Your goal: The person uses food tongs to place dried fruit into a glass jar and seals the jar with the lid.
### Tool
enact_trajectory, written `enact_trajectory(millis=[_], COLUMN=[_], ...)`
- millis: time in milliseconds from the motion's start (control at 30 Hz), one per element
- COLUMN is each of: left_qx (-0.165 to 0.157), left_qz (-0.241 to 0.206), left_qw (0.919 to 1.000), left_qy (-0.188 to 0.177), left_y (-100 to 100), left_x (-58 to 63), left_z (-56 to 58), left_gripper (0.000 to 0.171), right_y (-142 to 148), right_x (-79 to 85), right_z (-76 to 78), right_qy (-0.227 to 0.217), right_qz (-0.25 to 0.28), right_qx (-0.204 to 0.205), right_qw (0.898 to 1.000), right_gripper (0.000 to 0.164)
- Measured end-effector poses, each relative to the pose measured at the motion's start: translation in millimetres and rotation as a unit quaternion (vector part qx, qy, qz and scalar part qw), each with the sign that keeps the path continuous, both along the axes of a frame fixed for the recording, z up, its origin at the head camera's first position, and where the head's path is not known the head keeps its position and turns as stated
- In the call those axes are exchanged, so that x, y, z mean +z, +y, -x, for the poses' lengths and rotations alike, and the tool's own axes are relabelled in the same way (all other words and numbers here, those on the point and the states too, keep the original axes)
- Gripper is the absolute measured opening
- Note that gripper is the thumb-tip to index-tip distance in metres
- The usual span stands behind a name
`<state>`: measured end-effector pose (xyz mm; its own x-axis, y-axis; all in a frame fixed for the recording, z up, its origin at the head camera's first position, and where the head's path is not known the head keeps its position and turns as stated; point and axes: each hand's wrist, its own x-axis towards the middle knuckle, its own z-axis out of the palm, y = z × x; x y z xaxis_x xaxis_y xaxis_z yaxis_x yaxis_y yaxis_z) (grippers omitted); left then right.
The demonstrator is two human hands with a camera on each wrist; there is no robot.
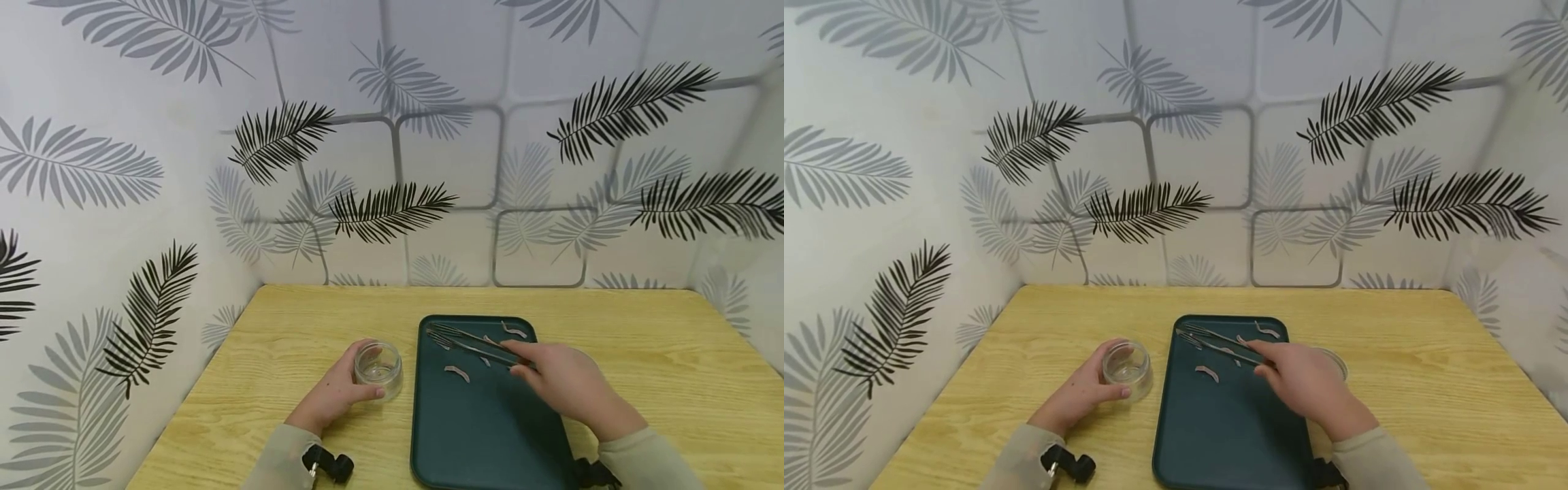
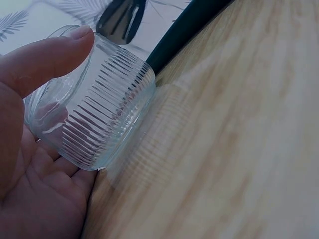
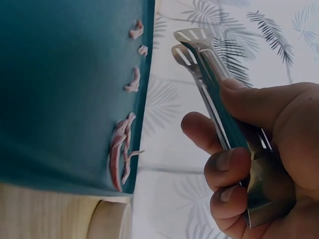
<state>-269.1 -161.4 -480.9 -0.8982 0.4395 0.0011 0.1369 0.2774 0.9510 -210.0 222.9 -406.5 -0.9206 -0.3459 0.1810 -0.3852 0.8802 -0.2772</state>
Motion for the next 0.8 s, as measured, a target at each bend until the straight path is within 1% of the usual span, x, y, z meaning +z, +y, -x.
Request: enact_trajectory(millis=[133,500,633,800], left_qx=[-0.002,0.000,-0.001,0.001], left_qz=[-0.002,0.004,0.001,0.002], left_qw=[1.0000,1.0000,1.0000,1.0000], left_qy=[-0.001,0.004,0.002,0.003], left_y=[0,1,1,1], left_x=[-0.1,2.5,2.4,1.2], left_z=[0.0,-0.5,-0.6,-0.7], left_gripper=[0.082,0.081,0.081,0.081], right_y=[4,6,6,7], right_x=[-3.9,-9.8,-12.3,-15.7], right_z=[3.6,7.8,7.4,8.3], right_qy=[-0.018,-0.028,-0.027,-0.010], right_qz=[-0.001,-0.020,-0.034,-0.044], right_qx=[-0.004,-0.006,-0.005,-0.005], right_qw=[1.000,0.999,0.999,0.999], right_gripper=[0.046,0.048,0.047,0.044])
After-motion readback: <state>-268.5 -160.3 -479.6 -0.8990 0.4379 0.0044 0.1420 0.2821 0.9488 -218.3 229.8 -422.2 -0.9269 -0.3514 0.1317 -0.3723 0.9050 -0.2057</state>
